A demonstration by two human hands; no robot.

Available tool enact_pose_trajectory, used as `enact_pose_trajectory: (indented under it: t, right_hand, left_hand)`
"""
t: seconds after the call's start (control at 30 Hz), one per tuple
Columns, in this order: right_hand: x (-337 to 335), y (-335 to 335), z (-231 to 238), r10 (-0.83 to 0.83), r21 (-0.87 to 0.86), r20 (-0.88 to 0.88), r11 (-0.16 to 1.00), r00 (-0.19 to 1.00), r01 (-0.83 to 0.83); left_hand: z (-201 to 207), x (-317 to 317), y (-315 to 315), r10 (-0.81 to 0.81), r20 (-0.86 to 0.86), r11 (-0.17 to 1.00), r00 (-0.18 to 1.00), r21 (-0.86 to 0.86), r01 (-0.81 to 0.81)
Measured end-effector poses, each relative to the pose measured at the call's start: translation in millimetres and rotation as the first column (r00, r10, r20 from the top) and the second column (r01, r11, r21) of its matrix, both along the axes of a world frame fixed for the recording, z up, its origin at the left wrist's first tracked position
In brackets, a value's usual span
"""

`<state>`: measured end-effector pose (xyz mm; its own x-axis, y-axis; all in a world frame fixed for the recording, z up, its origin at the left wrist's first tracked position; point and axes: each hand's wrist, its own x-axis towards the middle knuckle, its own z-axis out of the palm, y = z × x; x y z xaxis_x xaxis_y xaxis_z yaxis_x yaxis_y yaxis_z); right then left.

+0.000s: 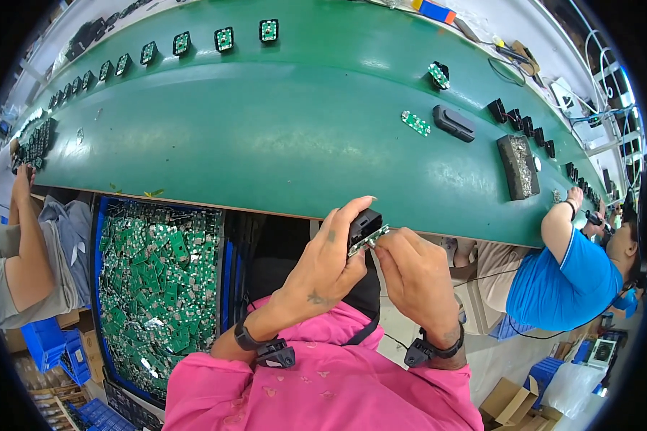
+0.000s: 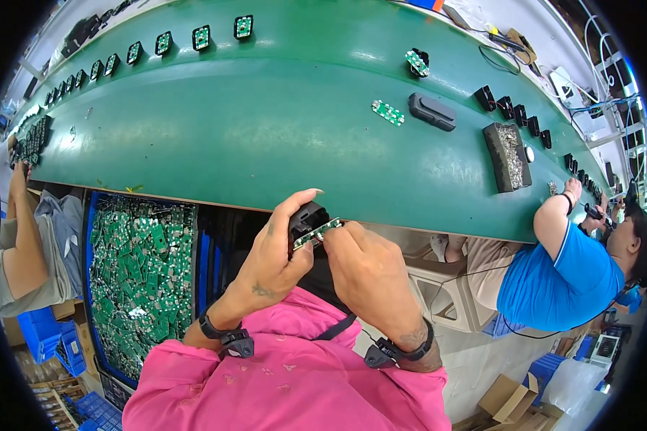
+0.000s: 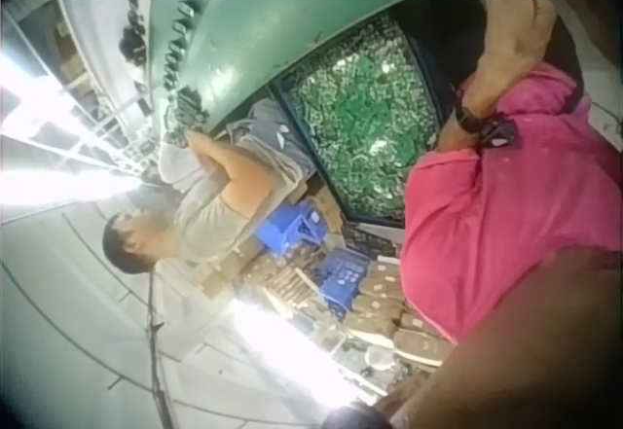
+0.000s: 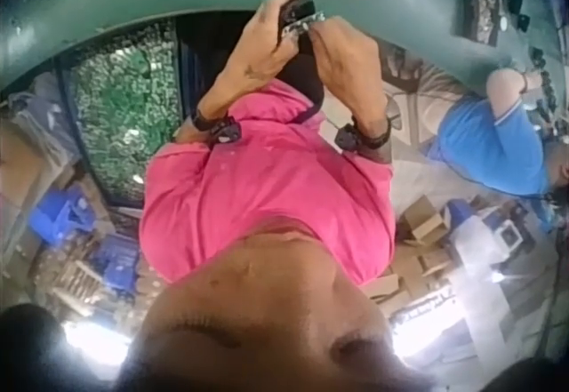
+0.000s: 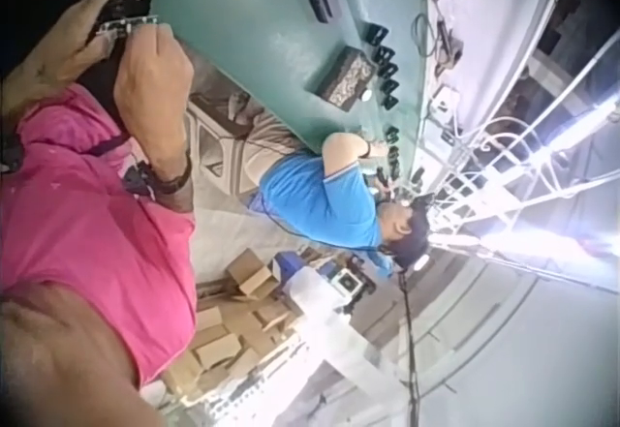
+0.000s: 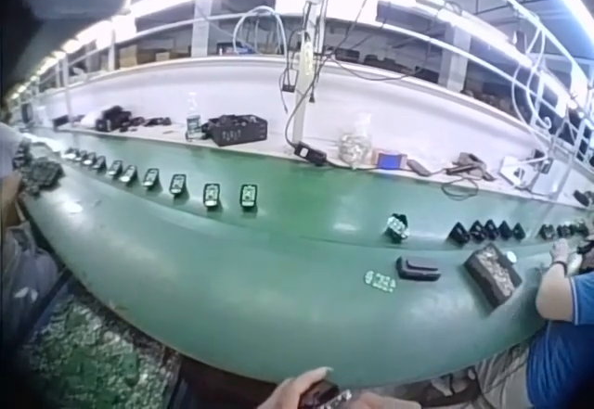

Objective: The person picks up a black casing and a circuit board by hand, fits the board into the casing, and presses them together. After placing the assembled unit on the green workbench, the person reaches into a bin to gather more circuit boards.

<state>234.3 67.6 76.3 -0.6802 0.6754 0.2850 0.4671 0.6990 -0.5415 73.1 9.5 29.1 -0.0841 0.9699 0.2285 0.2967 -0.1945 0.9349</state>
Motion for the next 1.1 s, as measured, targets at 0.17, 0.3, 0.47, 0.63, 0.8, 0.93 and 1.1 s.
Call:
enact_pose_trajectory:
  t: [0.17, 0.3, 0.47, 0.63, 0.8, 0.93, 1.1]
  right_hand:
    - [0, 2, -1, -0.013, -0.057, -0.066, 0.998, 0.998, 0.009]
    - [-1, 1, -5, -0.023, -0.013, -0.092, 1.000, 0.996, 0.022]
    - [0, -3, -9, -0.044, 0.071, -0.003, 0.997, 0.999, 0.044]
    - [0, -3, -13, -0.039, 0.032, -0.067, 0.999, 0.997, 0.041]
    - [4, -1, -7, 0.001, -0.052, -0.129, 0.999, 0.992, -0.008]
    - [6, -1, -3, -0.010, -0.109, -0.147, 0.994, 0.989, -0.007]
    - [6, -1, -2, 0.001, -0.081, -0.138, 0.997, 0.990, -0.012]
  left_hand:
    - [4, -2, 2, -0.040, -0.022, 0.999, 0.999, -0.002, 0.040]
    - [2, -3, 4, -0.074, -0.043, 0.997, 0.996, -0.005, 0.074]
    - [5, 0, 3, -0.061, -0.082, 0.996, 0.995, -0.068, 0.055]
    - [-3, 4, 3, -0.010, -0.158, 1.000, 0.987, -0.018, 0.007]
    - [7, -3, 0, -0.059, 0.269, 0.972, 0.961, -0.204, 0.117]
    - [18, -5, 1, -0.056, 0.408, 0.919, 0.911, -0.336, 0.207]
    - [13, -3, -1, -0.087, 0.316, 0.963, 0.945, -0.217, 0.161]
